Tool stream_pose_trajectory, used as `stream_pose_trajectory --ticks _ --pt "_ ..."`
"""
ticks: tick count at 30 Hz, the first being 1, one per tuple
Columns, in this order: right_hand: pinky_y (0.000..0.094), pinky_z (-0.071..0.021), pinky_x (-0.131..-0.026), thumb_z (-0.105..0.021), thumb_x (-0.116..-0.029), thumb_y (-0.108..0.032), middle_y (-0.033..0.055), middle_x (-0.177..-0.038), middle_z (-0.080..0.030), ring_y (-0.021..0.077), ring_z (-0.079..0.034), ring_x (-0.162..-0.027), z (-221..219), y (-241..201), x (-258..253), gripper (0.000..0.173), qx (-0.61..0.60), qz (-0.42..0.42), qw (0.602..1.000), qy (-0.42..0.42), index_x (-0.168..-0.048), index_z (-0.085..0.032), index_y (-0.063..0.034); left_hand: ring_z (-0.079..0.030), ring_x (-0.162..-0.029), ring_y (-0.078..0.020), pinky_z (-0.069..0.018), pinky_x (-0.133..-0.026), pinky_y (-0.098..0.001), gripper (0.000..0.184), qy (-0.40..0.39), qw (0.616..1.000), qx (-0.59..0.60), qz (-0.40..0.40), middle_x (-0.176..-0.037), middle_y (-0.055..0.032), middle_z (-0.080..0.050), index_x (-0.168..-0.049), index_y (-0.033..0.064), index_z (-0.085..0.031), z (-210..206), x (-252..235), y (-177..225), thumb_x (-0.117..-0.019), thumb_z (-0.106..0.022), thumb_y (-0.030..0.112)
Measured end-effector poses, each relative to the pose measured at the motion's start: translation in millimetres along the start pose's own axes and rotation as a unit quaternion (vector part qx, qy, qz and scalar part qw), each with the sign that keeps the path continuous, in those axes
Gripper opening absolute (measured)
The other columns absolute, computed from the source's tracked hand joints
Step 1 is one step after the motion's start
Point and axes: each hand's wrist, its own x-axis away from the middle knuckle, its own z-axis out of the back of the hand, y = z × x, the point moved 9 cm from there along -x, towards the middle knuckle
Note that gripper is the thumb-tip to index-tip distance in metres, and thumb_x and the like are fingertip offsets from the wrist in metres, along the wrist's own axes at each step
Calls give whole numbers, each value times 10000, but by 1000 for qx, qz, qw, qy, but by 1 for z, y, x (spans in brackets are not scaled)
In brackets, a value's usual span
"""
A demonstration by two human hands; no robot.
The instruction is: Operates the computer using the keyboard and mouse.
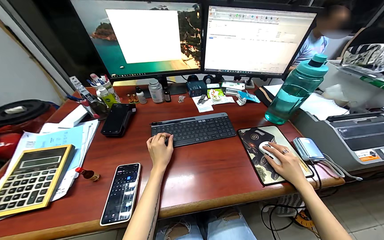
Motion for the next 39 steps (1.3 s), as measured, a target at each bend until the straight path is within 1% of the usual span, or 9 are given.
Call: stream_pose_trajectory --ticks 8,12,15,18,24,27,30,36,39 --pt "574 -512 -986 -514 -1010 -437 161 -1361 -660 393 -619 -1262 1 0 0 446 21 0 1000 0 -1269 -732 -146 -703 -1030 -359 -422 -1034 -607 273 3 1000 4 28 -1029 -171 -750 -948 4 -763 1 -2 -5 -1008 -614 225" --pt "610 -401 -1112 -535 -1025 -408 220 -1381 -625 428 -553 -1327 -1 -31 -16 449 16 19 998 50 -1276 -709 -80 -693 -1046 -365 -420 -1037 -599 373 6 997 3 75 -1052 -204 -734 -952 -36 -740 5 -2 -12 -1060 -534 255" --pt "574 -417 -1121 -533 -1022 -278 186 -1312 -675 364 -610 -1277 -24 -86 -51 366 -28 64 996 57 -1239 -719 -50 -682 -1068 -385 -419 -1038 -599 389 3 995 5 99 -1066 -221 -726 -1004 -47 -723 4 -3 -17 -1077 -498 262" --pt "607 -374 -1148 -569 -1008 -229 187 -1362 -641 370 -587 -1306 -60 -133 -101 362 -57 80 995 -23 -1304 -680 -53 -683 -1064 -391 -426 -1032 -602 378 2 994 6 107 -1073 -229 -722 -1079 -42 -705 6 -3 -22 -1084 -471 256" --pt "583 -315 -1194 -517 -1056 -205 229 -1431 -579 398 -523 -1369 -144 -151 -179 362 -100 26 988 -117 -1359 -640 -49 -661 -1117 -391 -449 -1022 -608 251 7 990 15 139 -1187 -219 -689 -1219 -7 -654 7 -4 -34 -1033 -540 118" --pt "635 -321 -1169 -530 -1056 -172 249 -1424 -575 437 -527 -1350 -147 -155 -177 329 -107 7 991 -79 -1327 -657 -36 -567 -1236 -450 -435 -1042 -602 297 -1 980 10 199 -1374 -263 -565 -1278 -9 -625 6 -1 -43 -1015 -566 118" --pt "645 -319 -1168 -530 -1058 -183 242 -1423 -580 428 -535 -1346 -146 -154 -174 330 -109 9 991 -73 -1324 -663 -40 -550 -1288 -438 -445 -1053 -574 331 -14 967 26 251 -1482 -268 -487 -1322 -12 -593 1 -1 -50 -1041 -550 156" --pt "622 -293 -1192 -525 -1054 -200 218 -1418 -594 391 -518 -1376 -158 -158 -168 330 -123 14 985 -124 -1312 -680 -64 -601 -1237 -405 -460 -1041 -558 347 -26 963 39 267 -1423 -252 -553 -1342 -13 -582 -2 -5 -50 -1075 -489 188" --pt "635 -302 -1181 -539 -1043 -180 224 -1415 -592 402 -528 -1362 -158 -166 -166 324 -126 36 986 -103 -1310 -681 -63 -612 -1216 -396 -468 -1030 -560 335 -12 959 54 279 -1383 -254 -579 -1321 -20 -593 1 -2 -54 -1076 -489 184"
